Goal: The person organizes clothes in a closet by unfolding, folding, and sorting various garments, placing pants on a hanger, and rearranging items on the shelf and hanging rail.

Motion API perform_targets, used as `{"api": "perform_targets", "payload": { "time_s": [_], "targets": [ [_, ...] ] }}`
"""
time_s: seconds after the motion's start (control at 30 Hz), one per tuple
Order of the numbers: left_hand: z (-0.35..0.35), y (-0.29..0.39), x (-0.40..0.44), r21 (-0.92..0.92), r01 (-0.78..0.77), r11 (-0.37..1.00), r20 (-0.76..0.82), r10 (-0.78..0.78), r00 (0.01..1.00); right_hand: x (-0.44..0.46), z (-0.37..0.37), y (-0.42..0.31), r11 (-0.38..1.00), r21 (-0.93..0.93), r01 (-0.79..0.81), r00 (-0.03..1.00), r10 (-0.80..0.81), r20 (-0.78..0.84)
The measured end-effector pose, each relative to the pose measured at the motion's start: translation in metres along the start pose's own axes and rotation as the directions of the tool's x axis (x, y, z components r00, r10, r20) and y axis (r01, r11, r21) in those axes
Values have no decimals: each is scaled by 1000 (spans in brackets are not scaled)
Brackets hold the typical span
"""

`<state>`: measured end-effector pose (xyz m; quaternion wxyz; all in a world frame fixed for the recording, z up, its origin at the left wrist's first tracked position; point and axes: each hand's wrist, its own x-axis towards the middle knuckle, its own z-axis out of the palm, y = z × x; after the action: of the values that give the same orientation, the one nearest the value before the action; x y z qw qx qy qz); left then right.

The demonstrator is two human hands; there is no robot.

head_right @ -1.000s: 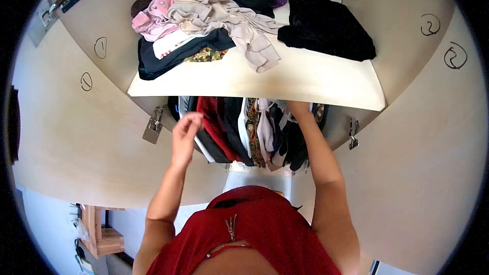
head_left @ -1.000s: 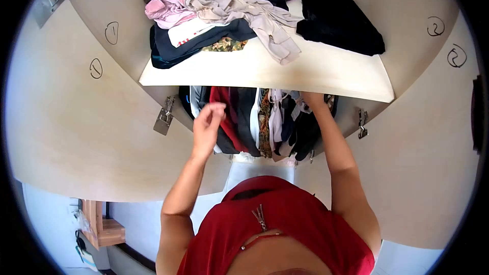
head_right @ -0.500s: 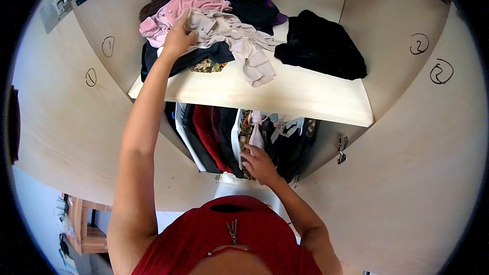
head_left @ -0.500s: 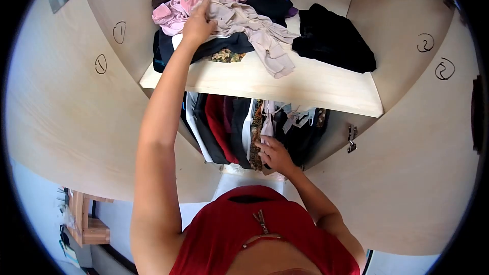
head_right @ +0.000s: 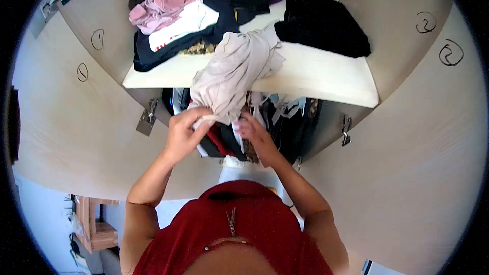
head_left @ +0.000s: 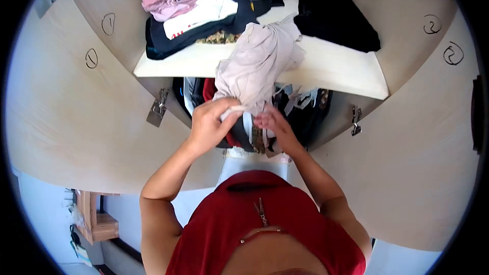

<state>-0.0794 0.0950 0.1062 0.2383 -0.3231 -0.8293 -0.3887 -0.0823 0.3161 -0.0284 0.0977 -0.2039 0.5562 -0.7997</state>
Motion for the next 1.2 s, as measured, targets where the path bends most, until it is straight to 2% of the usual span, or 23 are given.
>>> {"api": "perform_targets", "payload": {
  "time_s": [0.1,0.2,0.3,0.33,0.43,0.47,0.57,0.6,0.63,0.7,0.73,0.77,0.83,0.87,0.97,1.0,1.13,1.2],
  "targets": [
    [-2,-2,-42,-36,149,988,117,-144,983,22,35,-32,986,167,4,977,31,-211],
    [-17,8,-63,38,387,921,170,-388,906,33,38,-35,942,334,-37,981,97,-165],
    [-34,-9,-98,110,389,915,148,-402,904,37,56,-29,995,97,-4,983,21,-180],
    [-37,-12,-108,170,406,898,72,-422,904,37,60,-31,976,108,-189,966,205,-158],
    [-60,-32,-141,9,529,849,-12,-528,849,33,68,-10,950,35,-312,946,313,-82],
    [-65,-35,-149,-134,573,808,-112,-587,802,32,72,-2,943,21,-333,941,334,-52],
    [-86,-40,-164,-330,648,686,-176,-719,672,39,81,1,926,-6,-378,919,376,115],
    [-91,-30,-159,-286,692,663,-197,-747,635,41,81,0,930,-71,-360,916,367,162],
    [-95,-32,-164,-260,730,632,-180,-774,607,44,85,-5,910,29,-415,903,407,138],
    [-104,-41,-175,-205,799,566,-145,-825,547,49,86,-6,886,93,-453,889,443,113],
    [-103,-47,-179,-297,768,568,-169,-823,543,52,87,-8,879,129,-460,888,452,88],
    [-105,-48,-183,-350,768,536,-209,-844,494,57,80,-2,871,177,-457,888,436,149],
    [-105,-44,-180,-457,750,478,-273,-878,393,66,77,-1,873,228,-430,903,413,122],
    [-106,-55,-187,-559,664,497,-277,-866,416,73,72,3,856,262,-446,895,432,113],
    [-112,-44,-168,-760,534,371,-292,-929,230,88,68,0,851,299,-432,901,420,107],
    [-117,-46,-169,-696,591,408,-306,-913,270,90,68,-3,856,291,-427,903,420,92],
    [-119,-45,-161,-800,475,365,-257,-925,279,93,67,-7,870,289,-400,915,399,66],
    [-118,-45,-157,-874,378,306,-143,-905,401,93,67,-9,888,261,-378,920,391,3]
  ]
}}
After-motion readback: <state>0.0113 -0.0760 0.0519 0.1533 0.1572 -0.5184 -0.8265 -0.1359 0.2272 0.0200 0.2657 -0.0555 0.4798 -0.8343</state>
